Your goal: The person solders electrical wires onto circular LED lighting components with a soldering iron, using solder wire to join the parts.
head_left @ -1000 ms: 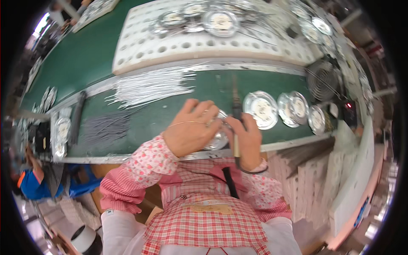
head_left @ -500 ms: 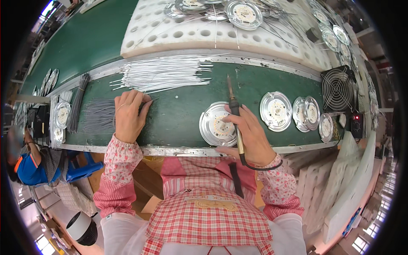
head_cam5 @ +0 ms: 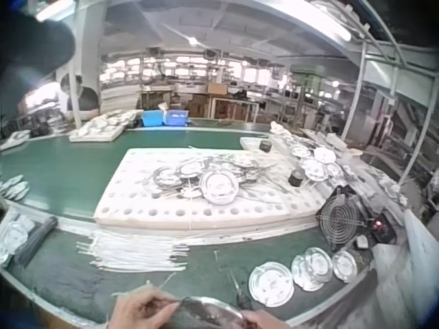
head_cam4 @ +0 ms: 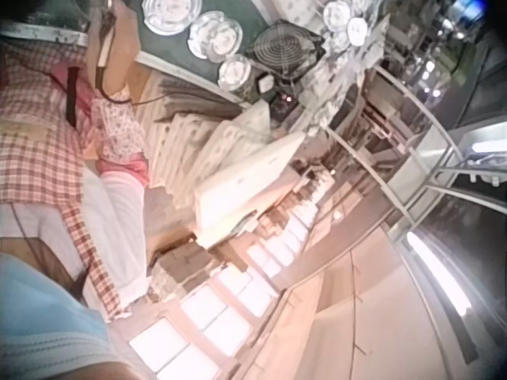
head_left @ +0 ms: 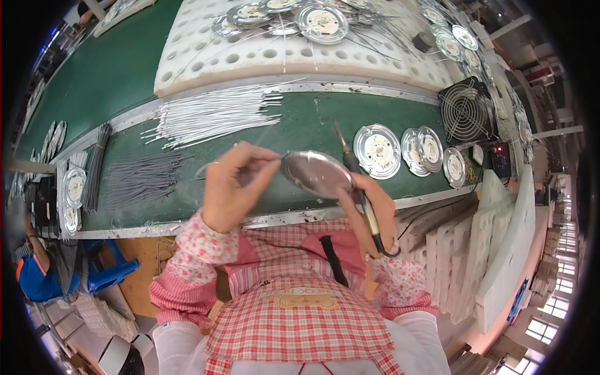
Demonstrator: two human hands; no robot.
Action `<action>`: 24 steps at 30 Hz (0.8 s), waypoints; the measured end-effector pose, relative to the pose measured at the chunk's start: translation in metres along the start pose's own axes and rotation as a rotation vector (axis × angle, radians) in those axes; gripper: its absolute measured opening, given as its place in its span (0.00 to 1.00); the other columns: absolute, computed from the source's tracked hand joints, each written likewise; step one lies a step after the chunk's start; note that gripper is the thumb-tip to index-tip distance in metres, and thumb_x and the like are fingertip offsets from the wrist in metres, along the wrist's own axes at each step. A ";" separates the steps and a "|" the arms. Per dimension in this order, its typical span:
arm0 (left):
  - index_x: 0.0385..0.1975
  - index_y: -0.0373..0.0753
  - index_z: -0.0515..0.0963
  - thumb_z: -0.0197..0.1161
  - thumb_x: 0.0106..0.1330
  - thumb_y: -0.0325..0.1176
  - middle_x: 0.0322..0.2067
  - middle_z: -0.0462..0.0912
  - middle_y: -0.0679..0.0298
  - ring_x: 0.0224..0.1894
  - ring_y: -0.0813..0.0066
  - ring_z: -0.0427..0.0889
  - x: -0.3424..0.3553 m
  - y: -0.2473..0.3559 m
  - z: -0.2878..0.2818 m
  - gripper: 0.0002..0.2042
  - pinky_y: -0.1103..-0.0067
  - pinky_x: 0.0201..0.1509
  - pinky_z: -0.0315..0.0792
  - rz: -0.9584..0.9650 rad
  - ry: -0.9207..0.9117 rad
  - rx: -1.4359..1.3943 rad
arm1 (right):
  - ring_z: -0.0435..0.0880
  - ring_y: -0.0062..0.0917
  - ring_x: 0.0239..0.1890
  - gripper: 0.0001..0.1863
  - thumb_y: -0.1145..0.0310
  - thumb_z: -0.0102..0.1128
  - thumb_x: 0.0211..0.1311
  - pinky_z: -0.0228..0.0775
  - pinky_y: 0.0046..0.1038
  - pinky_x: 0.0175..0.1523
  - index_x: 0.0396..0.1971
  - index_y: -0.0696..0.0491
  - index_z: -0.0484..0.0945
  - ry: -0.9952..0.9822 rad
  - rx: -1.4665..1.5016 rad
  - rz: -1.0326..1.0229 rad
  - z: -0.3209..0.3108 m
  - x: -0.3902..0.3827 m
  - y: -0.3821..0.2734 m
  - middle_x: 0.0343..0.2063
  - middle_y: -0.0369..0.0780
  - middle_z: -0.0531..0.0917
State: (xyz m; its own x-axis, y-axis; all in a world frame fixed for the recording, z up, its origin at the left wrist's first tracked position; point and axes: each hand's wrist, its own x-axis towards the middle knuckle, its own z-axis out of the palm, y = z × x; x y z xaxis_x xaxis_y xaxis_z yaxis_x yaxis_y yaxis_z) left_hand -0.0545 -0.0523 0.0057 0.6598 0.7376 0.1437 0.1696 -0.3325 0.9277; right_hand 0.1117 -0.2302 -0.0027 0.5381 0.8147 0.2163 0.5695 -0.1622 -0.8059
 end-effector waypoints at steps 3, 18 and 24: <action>0.37 0.36 0.84 0.68 0.61 0.24 0.27 0.81 0.69 0.29 0.88 0.75 0.002 0.000 0.028 0.06 0.86 0.31 0.67 0.035 0.034 -0.033 | 0.82 0.25 0.29 0.14 0.76 0.69 0.58 0.74 0.24 0.36 0.44 0.55 0.80 0.104 0.084 0.057 0.016 0.010 0.006 0.29 0.41 0.83; 0.38 0.42 0.87 0.70 0.56 0.24 0.28 0.82 0.68 0.20 0.78 0.74 0.006 0.005 0.050 0.10 0.78 0.32 0.62 0.260 0.077 0.346 | 0.82 0.22 0.25 0.15 0.77 0.69 0.55 0.74 0.24 0.31 0.43 0.56 0.80 0.214 0.058 0.011 0.026 0.020 0.005 0.27 0.39 0.81; 0.37 0.42 0.86 0.71 0.55 0.23 0.29 0.83 0.68 0.21 0.77 0.75 -0.003 0.006 0.050 0.10 0.77 0.32 0.62 0.353 0.119 0.407 | 0.80 0.25 0.22 0.16 0.79 0.70 0.53 0.72 0.26 0.27 0.43 0.54 0.80 0.252 -0.025 -0.124 0.030 0.013 0.000 0.25 0.38 0.77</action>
State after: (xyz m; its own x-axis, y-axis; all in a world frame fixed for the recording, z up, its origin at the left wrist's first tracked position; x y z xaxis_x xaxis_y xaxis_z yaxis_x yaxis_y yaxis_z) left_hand -0.0185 -0.0858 -0.0063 0.6447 0.5934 0.4819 0.2379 -0.7548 0.6113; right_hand 0.1001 -0.2034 -0.0167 0.5992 0.6653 0.4454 0.6540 -0.0858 -0.7517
